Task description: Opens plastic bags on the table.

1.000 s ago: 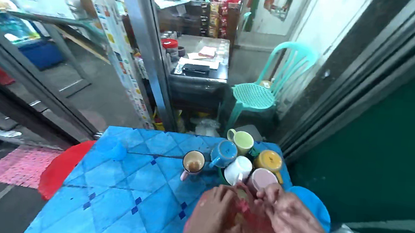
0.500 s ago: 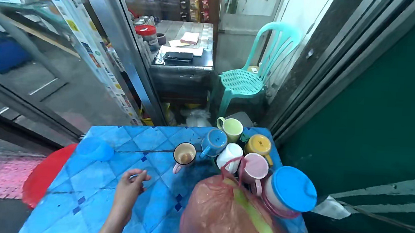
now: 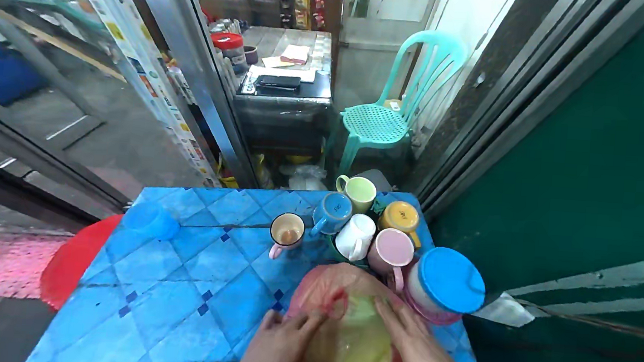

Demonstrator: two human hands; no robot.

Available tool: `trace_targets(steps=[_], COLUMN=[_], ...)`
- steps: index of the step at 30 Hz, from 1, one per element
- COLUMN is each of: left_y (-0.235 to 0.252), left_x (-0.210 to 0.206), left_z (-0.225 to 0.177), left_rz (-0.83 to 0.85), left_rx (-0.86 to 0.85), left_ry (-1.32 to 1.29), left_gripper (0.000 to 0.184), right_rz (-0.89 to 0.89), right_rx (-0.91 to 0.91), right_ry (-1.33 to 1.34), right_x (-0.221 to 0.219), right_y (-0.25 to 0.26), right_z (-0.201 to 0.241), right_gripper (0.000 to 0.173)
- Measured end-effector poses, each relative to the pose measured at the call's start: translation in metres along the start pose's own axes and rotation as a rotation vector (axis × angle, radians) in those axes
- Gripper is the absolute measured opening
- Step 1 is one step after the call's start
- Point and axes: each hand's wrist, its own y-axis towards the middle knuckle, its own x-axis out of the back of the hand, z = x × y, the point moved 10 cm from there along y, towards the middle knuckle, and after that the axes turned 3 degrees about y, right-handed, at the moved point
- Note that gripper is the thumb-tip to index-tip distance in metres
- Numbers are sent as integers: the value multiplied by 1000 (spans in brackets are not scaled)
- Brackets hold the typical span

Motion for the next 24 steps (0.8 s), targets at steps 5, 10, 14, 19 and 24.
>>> trace_targets(steps=[5, 10, 14, 19, 24], left_y=[-35, -48, -45, -43, -65], left_x=[-56, -41, -4, -21, -62], left_z=[49, 30, -35, -82, -77], left_rz=[73, -74, -269, -196, -37], left_rx=[260, 283, 102, -93, -167], left_ry=[-481, -359, -128, -171, -97], left_gripper=[110, 99, 60, 29, 25], right_rz=[-229, -437, -337, -475, -19], right_rx=[65, 160, 172, 385, 354], right_ry=[-73, 234, 239, 9, -162], right_x=[7, 68, 72, 62, -1], right_y=[1, 15, 28, 0, -28], right_z=[18, 29, 49, 55, 15], right_gripper=[54, 18, 23, 30, 35])
